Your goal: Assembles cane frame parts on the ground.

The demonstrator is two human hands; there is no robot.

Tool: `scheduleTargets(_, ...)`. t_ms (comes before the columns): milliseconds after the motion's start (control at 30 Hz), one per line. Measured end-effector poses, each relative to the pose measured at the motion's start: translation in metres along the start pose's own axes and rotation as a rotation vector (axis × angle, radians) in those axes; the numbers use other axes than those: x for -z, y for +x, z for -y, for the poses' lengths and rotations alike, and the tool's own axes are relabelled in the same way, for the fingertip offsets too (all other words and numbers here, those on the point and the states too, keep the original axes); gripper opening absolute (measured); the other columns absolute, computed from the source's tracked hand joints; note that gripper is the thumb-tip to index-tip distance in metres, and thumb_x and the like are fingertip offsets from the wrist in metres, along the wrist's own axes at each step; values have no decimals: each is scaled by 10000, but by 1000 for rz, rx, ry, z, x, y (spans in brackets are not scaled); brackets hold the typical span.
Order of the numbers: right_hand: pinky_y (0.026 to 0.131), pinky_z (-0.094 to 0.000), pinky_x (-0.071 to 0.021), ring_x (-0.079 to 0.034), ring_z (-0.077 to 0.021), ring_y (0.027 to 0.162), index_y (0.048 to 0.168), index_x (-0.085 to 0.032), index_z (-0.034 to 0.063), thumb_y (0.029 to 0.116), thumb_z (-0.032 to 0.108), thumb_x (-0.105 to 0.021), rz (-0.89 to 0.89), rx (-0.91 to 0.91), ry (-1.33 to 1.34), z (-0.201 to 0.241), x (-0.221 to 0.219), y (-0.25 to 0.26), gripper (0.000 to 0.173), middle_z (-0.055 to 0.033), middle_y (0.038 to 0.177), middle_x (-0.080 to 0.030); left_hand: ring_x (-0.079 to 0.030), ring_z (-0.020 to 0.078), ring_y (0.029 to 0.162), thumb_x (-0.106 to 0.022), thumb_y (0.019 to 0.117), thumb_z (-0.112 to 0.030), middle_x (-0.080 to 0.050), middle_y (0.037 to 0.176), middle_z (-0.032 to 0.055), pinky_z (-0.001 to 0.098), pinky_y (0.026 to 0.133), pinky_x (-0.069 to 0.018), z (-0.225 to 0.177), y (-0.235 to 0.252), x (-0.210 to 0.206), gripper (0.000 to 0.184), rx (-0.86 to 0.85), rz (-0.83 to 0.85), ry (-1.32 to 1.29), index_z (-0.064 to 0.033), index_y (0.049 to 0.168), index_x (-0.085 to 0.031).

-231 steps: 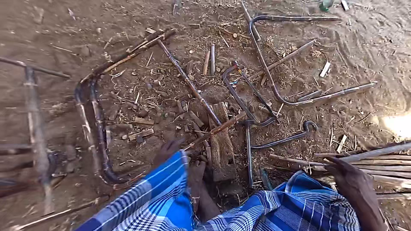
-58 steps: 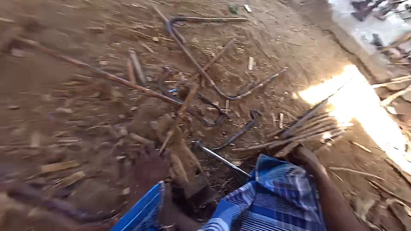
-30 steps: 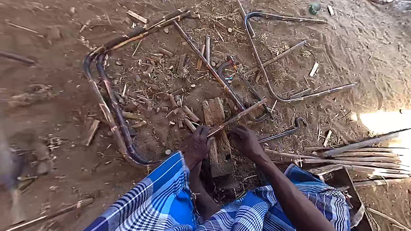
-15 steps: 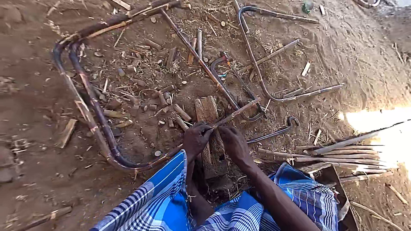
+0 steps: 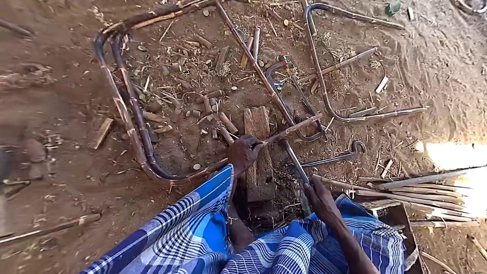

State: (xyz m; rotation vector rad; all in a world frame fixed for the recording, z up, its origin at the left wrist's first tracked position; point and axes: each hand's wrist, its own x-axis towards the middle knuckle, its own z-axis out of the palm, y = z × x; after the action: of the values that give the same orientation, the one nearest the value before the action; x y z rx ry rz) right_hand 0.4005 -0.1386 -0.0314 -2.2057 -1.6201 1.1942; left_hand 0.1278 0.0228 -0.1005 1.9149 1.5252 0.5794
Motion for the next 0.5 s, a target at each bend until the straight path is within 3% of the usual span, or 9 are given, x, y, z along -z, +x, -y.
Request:
scheduleTargets(33, 512, -405, -530, -575, -186, 547, 1347, -567, 170, 1084, 414, -451, -6, 100, 120, -5, -5, -4, 377, -31, 701, -583, -723, 238, 963, -674, 993, -263, -732, 1110, 45, 535, 820, -593, 0, 0, -1, 158, -6, 3, 10, -165, 1047, -785)
scheduleTargets(100, 485, -366, -495, -521, -141, 512, 1456, -542, 248, 1083, 431, -447, -33, 195, 235, 1, -15, -10, 427, 13, 666, -548, -723, 233, 952, -671, 994, -255, -729, 1092, 51, 522, 808, -598, 0, 0, -3, 156, -32, -13, 9, -157, 1042, -783)
scheduleTargets(200, 513, -347, -508, -538, -113, 528, 1473, -559, 247, 1084, 414, -455, -155, 247, 101, 19, -28, -12, 436, 28, 675, -584, -721, 242, 927, -679, 992, -250, -724, 1063, 66, 508, 796, -601, 0, 1, -4, 160, -59, -32, 16, -136, 1032, -784)
scheduleTargets(300, 559, -416, -533, -590, -169, 570, 1464, -561, 245, 1086, 442, -451, -123, 195, -40, 23, -33, -11, 441, -17, 707, -627, -718, 266, 909, -687, 984, -218, -717, 1046, 90, 524, 792, -595, 1, -2, -4, 145, -51, -15, 20, -100, 1002, -770)
scheduleTargets(400, 585, -428, -557, -622, -180, 600, 1443, -582, 226, 1079, 439, -459, -172, 234, -91, 19, -36, -11, 439, -16, 727, -652, -715, 270, 881, -695, 964, -185, -721, 1019, 98, 526, 761, -590, -1, 1, -4, 124, -66, -44, 6, -87, 971, -771)
scheduleTargets(500, 592, -427, -546, -613, -182, 598, 1413, -607, 232, 1076, 462, -476, -128, 159, -39, 21, -33, -14, 428, -25, 717, -640, -719, 260, 934, -705, 971, -211, -725, 1066, 99, 508, 825, -596, 2, -3, -6, 142, -67, -42, -34, -98, 1019, -776)
